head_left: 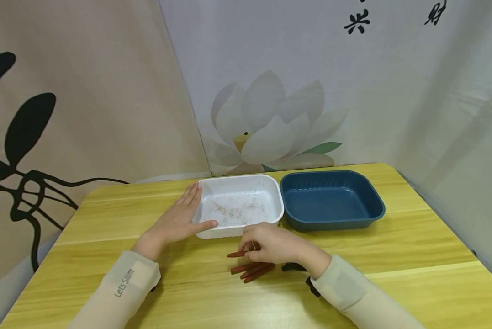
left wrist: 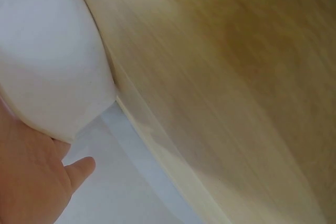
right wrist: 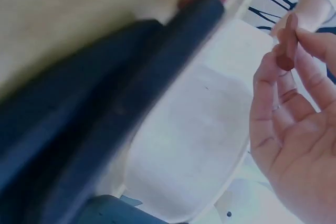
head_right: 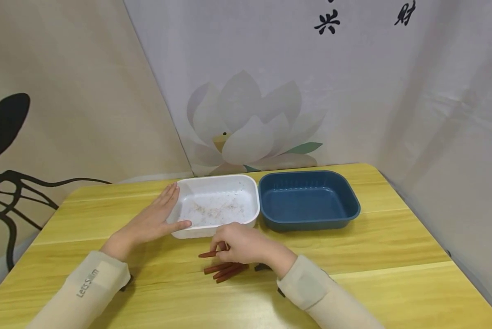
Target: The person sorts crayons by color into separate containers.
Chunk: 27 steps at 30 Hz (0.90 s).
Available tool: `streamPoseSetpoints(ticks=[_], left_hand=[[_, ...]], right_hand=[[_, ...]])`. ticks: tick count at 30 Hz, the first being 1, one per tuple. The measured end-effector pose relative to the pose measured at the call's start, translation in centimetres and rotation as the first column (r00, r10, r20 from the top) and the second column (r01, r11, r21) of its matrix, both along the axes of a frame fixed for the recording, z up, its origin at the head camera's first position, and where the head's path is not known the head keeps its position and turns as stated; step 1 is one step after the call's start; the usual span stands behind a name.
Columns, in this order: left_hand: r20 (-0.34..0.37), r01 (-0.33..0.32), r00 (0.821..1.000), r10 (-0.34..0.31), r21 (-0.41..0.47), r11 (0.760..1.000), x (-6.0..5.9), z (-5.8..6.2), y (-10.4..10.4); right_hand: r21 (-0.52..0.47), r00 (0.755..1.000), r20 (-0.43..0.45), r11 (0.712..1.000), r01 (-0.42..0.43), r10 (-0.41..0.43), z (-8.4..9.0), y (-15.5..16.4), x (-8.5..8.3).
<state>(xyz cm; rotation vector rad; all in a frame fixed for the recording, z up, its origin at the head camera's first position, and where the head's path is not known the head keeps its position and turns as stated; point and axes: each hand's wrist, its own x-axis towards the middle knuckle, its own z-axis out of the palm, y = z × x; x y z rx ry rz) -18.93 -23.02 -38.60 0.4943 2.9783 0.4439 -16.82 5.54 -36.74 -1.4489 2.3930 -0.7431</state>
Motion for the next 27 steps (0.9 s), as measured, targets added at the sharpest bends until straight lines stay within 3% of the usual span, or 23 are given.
streamPoseSetpoints(ticks=[18, 27], left_hand=[[-0.001, -0.001, 1.000, 0.001, -0.003, 1.000, -0.1, -0.2, -0.1], [0.004, 0.001, 1.000, -0.001, 0.001, 1.000, -0.1, 0.1, 0.0]], right_hand=[[-0.119, 0.992, 0.049, 0.986, 0.120, -0.115, 2.2, 1.3, -3.0], [-0.125, 0.989, 0.037, 0.981, 0.147, -0.144, 1.9, 0.8, -5.1]])
